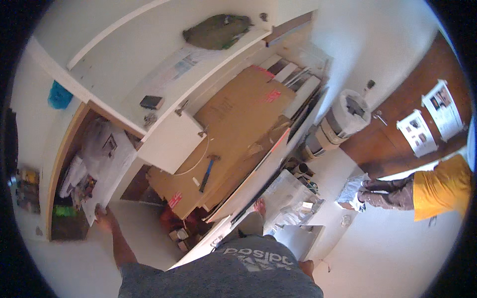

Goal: The person handles white cabinet doors and panels, repeatedly lifting them to fit into an overhead cabinet frame. They align the doors with hinges and adjust their position multiple times. Another person is visible in the background working on the floor.

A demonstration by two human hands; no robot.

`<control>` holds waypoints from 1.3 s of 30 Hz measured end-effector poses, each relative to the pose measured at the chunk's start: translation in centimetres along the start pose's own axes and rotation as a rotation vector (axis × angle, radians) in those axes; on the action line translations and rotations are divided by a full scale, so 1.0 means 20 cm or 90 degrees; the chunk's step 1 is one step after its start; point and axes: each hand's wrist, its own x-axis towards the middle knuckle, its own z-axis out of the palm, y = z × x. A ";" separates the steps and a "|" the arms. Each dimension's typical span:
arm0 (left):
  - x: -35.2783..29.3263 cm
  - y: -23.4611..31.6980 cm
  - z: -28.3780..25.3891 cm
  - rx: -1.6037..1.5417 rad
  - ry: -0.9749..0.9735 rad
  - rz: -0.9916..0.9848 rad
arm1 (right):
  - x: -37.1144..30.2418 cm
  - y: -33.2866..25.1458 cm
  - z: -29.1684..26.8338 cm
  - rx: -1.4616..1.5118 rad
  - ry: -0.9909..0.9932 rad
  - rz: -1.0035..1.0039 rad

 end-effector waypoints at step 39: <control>-2.11 1.07 -0.35 -0.385 -0.995 -0.299 | 0.74 -1.66 -1.18 -0.278 -0.017 -0.339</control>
